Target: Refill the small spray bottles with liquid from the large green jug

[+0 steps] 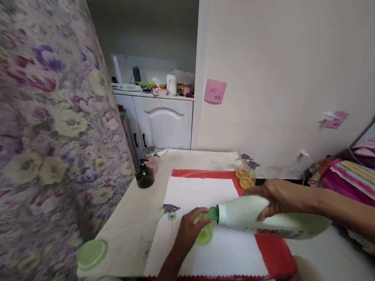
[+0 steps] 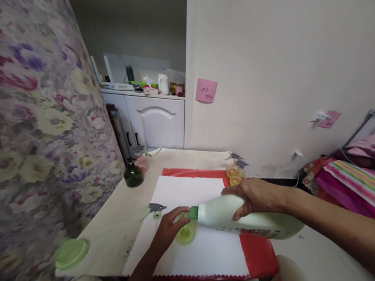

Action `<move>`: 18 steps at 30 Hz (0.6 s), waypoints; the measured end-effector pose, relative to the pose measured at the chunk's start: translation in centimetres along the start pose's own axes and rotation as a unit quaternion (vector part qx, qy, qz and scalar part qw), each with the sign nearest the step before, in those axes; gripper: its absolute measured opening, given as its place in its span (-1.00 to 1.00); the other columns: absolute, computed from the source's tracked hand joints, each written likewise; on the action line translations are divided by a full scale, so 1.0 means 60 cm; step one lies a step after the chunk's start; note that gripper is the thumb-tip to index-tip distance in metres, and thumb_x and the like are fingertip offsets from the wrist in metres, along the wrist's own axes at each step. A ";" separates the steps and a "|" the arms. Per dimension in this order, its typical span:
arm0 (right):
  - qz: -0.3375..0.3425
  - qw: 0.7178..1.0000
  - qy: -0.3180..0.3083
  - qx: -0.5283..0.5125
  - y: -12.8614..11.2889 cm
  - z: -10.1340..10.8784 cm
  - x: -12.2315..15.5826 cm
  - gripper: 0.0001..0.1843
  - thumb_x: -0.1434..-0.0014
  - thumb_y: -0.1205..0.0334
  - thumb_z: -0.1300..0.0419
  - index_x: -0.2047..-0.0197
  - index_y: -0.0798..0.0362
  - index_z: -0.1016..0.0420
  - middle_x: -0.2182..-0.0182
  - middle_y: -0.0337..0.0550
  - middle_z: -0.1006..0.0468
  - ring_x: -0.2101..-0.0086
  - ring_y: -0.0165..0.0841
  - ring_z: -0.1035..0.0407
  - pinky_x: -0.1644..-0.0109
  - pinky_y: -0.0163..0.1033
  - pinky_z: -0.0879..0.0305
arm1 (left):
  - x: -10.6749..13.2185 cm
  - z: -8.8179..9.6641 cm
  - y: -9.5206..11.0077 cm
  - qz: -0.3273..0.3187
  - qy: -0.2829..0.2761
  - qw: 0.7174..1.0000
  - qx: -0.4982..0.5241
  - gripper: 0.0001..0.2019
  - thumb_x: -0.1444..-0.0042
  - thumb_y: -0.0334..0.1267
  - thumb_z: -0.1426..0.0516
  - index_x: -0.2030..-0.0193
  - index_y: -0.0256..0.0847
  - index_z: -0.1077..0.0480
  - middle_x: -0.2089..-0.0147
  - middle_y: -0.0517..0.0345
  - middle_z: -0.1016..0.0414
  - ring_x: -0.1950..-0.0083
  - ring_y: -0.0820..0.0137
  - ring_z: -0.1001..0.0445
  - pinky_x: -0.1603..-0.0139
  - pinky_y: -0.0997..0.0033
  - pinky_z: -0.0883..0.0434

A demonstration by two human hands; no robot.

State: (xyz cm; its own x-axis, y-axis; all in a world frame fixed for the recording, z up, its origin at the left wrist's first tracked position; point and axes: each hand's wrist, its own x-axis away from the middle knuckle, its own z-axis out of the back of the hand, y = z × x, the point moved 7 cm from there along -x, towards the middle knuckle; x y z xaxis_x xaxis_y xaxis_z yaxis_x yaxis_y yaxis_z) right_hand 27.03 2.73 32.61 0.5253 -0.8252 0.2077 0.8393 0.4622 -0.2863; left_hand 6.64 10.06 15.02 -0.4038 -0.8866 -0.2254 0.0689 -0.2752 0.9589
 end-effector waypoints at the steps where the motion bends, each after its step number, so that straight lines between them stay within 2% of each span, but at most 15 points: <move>1: -0.001 1.000 0.000 0.003 0.000 0.000 0.000 -0.51 -0.11 -0.17 -0.20 0.06 0.02 -0.47 0.44 -0.18 -0.58 0.50 -0.32 -0.44 0.46 -0.33 -0.20 | 0.000 0.000 0.000 0.000 0.000 1.000 0.000 -0.79 -0.01 -0.31 -0.21 0.17 -0.17 -0.54 0.12 0.10 -0.61 0.02 0.22 -0.52 -0.05 0.31 -0.38; 18: -0.003 1.000 -0.006 0.001 -0.002 0.000 0.000 -0.52 -0.10 -0.17 -0.20 0.06 0.00 -0.46 0.40 -0.17 -0.60 0.44 -0.28 -0.48 0.44 -0.33 -0.21 | 0.000 0.001 0.001 -0.002 -0.002 1.000 0.000 -0.79 -0.01 -0.31 -0.22 0.17 -0.17 -0.54 0.13 0.12 -0.62 0.03 0.22 -0.52 -0.04 0.32 -0.38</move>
State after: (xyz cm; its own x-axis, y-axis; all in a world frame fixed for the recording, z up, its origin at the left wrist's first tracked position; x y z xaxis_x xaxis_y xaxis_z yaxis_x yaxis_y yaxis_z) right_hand 26.95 2.67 32.66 0.5214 -0.8242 0.2209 0.8431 0.4575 -0.2827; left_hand 6.60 10.04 15.09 -0.4068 -0.8843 -0.2291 0.0672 -0.2791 0.9579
